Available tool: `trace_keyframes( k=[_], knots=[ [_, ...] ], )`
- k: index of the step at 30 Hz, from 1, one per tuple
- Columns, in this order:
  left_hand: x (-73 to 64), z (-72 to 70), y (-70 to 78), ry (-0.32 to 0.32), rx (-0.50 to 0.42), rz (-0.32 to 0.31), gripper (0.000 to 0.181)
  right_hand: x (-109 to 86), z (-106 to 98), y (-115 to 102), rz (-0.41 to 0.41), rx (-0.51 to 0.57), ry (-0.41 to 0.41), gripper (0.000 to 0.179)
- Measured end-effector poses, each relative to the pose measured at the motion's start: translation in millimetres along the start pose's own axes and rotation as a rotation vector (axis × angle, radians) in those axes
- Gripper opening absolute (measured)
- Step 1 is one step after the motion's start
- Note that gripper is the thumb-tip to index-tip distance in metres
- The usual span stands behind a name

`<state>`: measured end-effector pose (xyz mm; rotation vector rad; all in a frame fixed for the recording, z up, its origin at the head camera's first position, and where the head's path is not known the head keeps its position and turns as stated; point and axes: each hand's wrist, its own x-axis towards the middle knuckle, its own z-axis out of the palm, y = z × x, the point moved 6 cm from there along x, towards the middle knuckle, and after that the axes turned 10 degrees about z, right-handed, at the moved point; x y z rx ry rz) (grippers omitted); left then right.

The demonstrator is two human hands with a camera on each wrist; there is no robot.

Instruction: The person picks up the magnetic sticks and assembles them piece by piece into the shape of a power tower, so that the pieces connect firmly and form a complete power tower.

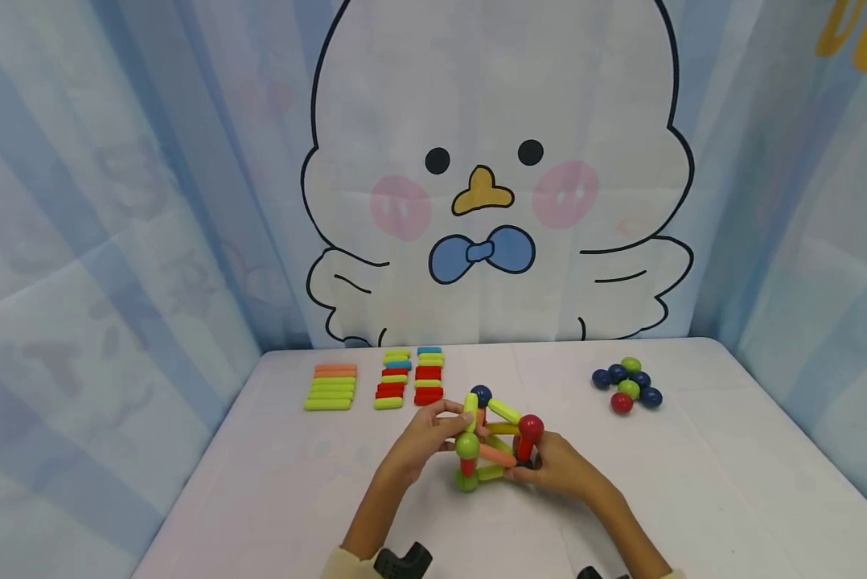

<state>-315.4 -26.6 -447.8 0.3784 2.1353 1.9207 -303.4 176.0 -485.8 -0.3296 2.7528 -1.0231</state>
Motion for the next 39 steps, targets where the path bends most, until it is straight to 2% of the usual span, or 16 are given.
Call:
trace_keyframes(
  k=[6,16,26,34,39],
  knots=[
    [1.1,2.4,-1.9,0.082,0.119,-0.010,0.040,-1.5,-4.1,-2.3,0.003,0.001,0.004,0.047],
    [-1.4,9.8,-5.7,0.121,0.068,-0.068,0.035,-3.0,-5.0,-1.6,-0.004,0.010,-0.006,0.051],
    [-2.5,7.0,-5.9,0.142,0.089,-0.064,0.040,-2.3,-3.8,-2.2,-0.033,-0.003,0.000,0.043],
    [1.0,-8.2,-11.2,0.178,0.146,0.004,0.036,-1.5,-2.9,-4.0,-0.038,-0.012,0.002,0.042],
    [3.6,-29.0,-28.1,0.239,0.188,-0.019,0.025,-1.6,-0.4,-4.3,-0.032,-0.003,-0.008,0.042]
  ],
)
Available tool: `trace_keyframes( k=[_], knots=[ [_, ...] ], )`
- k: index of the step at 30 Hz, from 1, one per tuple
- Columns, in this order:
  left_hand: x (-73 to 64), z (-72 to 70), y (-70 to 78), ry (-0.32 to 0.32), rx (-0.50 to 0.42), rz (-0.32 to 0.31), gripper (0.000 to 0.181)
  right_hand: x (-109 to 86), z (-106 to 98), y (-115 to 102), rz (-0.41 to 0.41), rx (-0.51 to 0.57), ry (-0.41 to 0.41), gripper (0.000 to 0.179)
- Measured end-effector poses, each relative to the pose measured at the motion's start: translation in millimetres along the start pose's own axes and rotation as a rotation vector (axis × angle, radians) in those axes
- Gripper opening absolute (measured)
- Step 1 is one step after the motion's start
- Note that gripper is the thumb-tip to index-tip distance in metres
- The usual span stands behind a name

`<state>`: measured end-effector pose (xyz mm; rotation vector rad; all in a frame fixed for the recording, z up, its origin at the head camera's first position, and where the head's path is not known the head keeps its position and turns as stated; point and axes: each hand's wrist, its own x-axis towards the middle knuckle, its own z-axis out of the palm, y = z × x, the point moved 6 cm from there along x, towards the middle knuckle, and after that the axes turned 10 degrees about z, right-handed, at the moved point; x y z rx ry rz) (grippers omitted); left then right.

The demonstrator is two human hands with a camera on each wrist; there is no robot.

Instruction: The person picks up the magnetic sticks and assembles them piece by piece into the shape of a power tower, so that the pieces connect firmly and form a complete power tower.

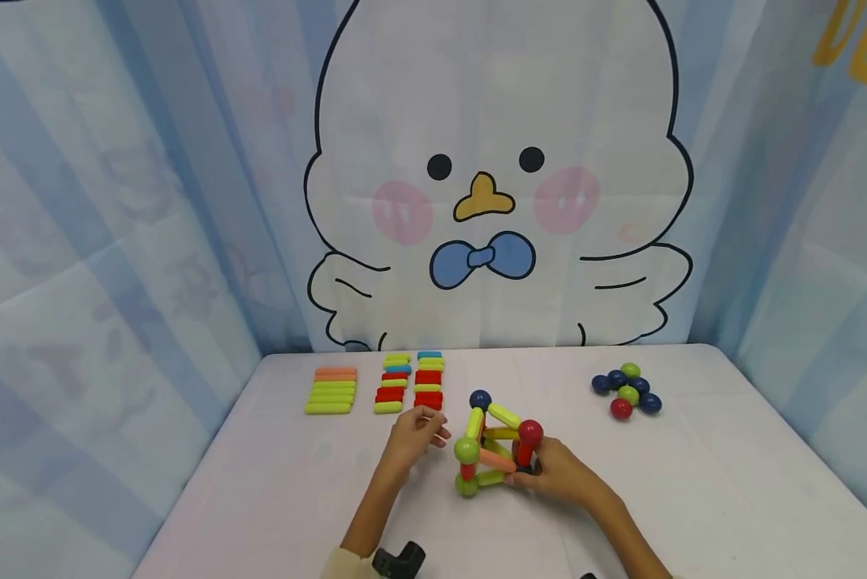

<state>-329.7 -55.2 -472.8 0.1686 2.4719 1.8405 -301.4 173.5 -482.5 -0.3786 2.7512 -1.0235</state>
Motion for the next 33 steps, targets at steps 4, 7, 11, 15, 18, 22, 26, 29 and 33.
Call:
trace_keyframes(
  k=[4,7,11,15,18,22,26,29,33],
  knots=[
    [5.9,-16.1,-19.0,0.083,0.072,-0.047,0.020,-0.8,0.7,0.7,0.013,0.008,-0.005,0.043],
    [8.2,-27.1,-29.1,0.134,0.137,-0.054,0.017,-1.4,2.1,2.3,0.024,0.004,-0.006,0.046],
    [12.3,-34.1,-33.8,0.132,0.230,-0.013,0.022,-1.7,2.3,4.0,0.042,-0.001,-0.002,0.047],
    [17.2,-36.5,-34.0,0.105,0.343,0.034,0.034,-1.4,1.9,3.7,0.046,-0.001,-0.003,0.047],
    [19.9,-43.2,-35.3,0.144,0.431,0.040,0.038,0.0,1.8,1.9,0.039,-0.006,-0.001,0.046],
    [19.9,-57.3,-40.7,0.197,0.513,-0.010,0.045,1.6,2.4,0.9,0.038,-0.006,0.002,0.045],
    [17.3,-68.4,-42.5,0.220,0.611,-0.002,0.044,2.3,2.8,0.8,0.037,-0.014,0.004,0.044],
    [15.8,-72.2,-40.9,0.240,0.685,0.019,0.034,1.6,2.5,0.1,0.036,-0.015,0.004,0.043],
    [15.4,-72.3,-40.4,0.222,0.735,-0.025,0.026,0.3,2.0,-1.0,0.039,-0.011,-0.003,0.042]
  ],
)
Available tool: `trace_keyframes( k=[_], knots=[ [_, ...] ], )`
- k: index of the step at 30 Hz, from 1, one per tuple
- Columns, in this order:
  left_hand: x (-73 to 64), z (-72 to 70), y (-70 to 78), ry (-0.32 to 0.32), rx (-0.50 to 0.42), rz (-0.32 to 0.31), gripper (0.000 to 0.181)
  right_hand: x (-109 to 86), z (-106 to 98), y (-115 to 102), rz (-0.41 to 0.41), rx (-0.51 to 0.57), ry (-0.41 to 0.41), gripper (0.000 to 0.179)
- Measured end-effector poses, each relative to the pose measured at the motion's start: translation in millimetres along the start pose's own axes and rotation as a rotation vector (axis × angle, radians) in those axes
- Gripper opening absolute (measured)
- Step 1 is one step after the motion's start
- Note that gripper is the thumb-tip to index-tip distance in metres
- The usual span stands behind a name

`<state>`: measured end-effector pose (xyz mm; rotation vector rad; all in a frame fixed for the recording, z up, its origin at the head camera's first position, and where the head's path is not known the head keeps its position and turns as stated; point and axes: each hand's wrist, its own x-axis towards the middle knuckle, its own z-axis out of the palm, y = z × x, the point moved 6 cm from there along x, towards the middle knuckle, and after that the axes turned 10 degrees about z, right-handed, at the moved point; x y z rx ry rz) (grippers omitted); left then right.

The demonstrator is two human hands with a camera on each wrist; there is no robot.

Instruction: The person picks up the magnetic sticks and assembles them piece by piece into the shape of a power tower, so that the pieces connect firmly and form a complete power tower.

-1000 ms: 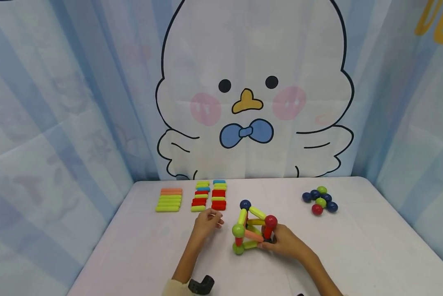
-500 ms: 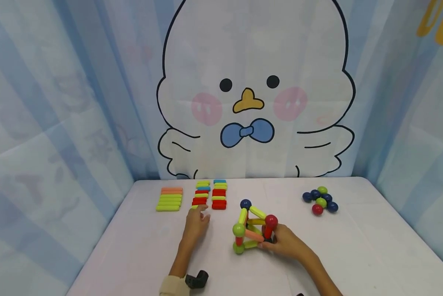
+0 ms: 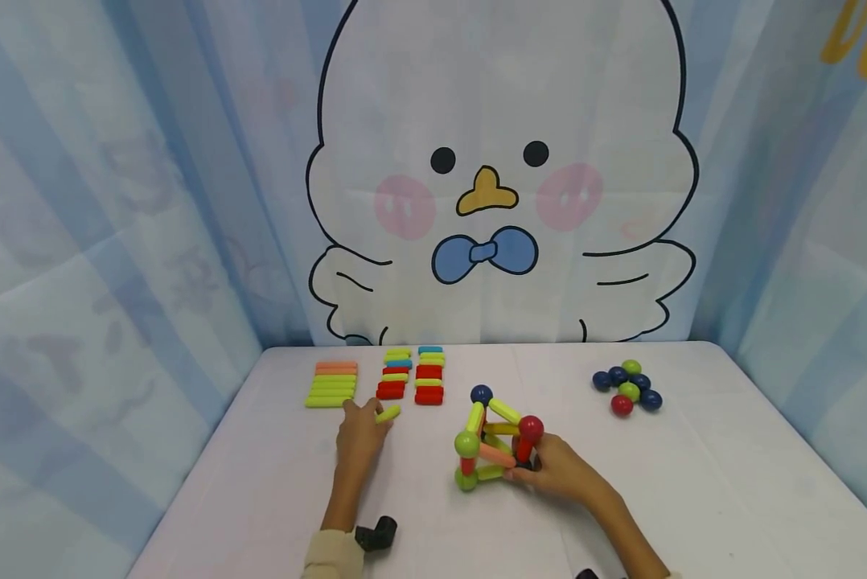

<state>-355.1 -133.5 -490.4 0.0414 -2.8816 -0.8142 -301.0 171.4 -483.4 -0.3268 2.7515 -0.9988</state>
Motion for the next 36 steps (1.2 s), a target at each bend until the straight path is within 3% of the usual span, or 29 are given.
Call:
trace_keyframes(
  k=[3,6,9,12,14,17,20,23,29,32,36],
  knots=[
    [0.3,-1.4,3.6,-0.035,-0.012,0.000,0.026,-0.1,-1.4,0.4,0.001,0.017,-0.022,0.045],
    [-0.1,-7.9,15.3,-0.037,-0.116,0.067,0.026,-1.3,-4.1,3.2,0.009,0.051,-0.066,0.052],
    [-3.1,-18.3,36.9,-0.039,-0.330,0.161,0.027,-3.3,-10.2,5.4,0.024,0.080,-0.094,0.059],
    [-11.3,-27.3,64.1,-0.082,-0.535,0.242,0.031,-6.2,-20.5,3.9,0.022,0.083,-0.075,0.063],
    [-18.7,-30.5,81.4,-0.125,-0.621,0.286,0.034,-8.0,-28.4,2.0,0.020,0.078,-0.041,0.063],
    [-29.8,-31.3,104.2,-0.191,-0.677,0.356,0.033,-11.2,-37.9,-2.1,-0.003,0.119,-0.001,0.057],
    [-38.6,-28.3,120.7,-0.248,-0.671,0.416,0.028,-13.7,-44.6,-5.9,-0.046,0.194,0.041,0.050],
    [-44.8,-24.0,131.3,-0.283,-0.585,0.479,0.025,-14.6,-48.0,-7.3,-0.094,0.249,0.082,0.043],
    [-53.9,-21.9,144.4,-0.283,-0.438,0.587,0.025,-14.3,-49.3,-5.0,-0.136,0.276,0.132,0.029],
    [-58.4,-22.3,148.3,-0.254,-0.410,0.577,0.025,-14.6,-50.0,-4.1,-0.141,0.309,0.126,0.026],
    [-63.6,-17.5,151.4,-0.223,-0.389,0.482,0.024,-13.6,-49.7,-2.3,-0.132,0.365,0.096,0.027]
  ],
)
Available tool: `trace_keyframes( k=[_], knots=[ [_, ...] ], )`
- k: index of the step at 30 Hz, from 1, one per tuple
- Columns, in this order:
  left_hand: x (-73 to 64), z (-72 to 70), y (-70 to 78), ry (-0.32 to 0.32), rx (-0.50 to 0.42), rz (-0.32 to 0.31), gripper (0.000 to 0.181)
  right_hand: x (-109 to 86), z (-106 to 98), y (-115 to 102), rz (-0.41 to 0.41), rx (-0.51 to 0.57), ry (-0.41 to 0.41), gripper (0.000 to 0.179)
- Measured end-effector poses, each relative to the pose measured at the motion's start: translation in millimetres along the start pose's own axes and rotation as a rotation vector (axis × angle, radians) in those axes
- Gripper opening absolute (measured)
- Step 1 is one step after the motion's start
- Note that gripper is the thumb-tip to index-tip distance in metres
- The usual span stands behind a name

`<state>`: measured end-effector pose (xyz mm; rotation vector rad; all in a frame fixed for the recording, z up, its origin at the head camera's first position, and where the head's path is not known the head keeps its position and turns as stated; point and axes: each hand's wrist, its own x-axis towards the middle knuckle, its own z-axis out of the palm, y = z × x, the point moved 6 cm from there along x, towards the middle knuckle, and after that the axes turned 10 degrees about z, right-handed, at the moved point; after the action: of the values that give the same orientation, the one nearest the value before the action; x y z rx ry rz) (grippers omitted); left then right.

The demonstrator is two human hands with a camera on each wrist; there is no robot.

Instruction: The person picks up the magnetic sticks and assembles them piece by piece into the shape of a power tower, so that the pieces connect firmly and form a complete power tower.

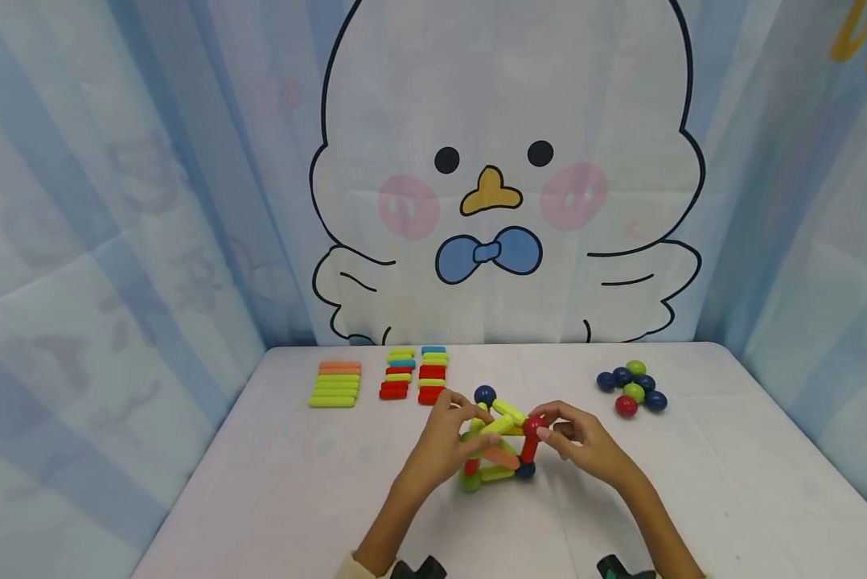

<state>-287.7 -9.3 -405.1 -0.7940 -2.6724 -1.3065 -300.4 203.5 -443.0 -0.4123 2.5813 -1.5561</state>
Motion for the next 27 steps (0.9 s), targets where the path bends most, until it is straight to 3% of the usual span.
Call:
trace_keyframes(
  k=[5,12,19,23,27],
  knots=[
    [-1.0,10.9,3.4,0.003,0.030,-0.075,0.023,0.2,-0.3,2.2,-0.006,0.027,-0.007,0.026],
    [-0.2,17.6,7.0,-0.002,0.096,-0.103,0.023,-0.6,3.7,-2.5,-0.040,0.046,-0.027,0.023],
    [-1.9,16.9,5.8,-0.003,0.070,-0.110,0.022,0.0,9.3,-2.7,-0.017,0.056,-0.059,0.025],
    [-2.2,15.1,4.5,-0.011,0.057,-0.110,0.021,1.5,12.6,0.9,-0.006,0.015,-0.061,0.029],
    [-2.3,11.4,4.7,-0.023,0.076,-0.092,0.021,3.5,17.7,7.8,0.019,-0.097,-0.069,0.036]
  ],
)
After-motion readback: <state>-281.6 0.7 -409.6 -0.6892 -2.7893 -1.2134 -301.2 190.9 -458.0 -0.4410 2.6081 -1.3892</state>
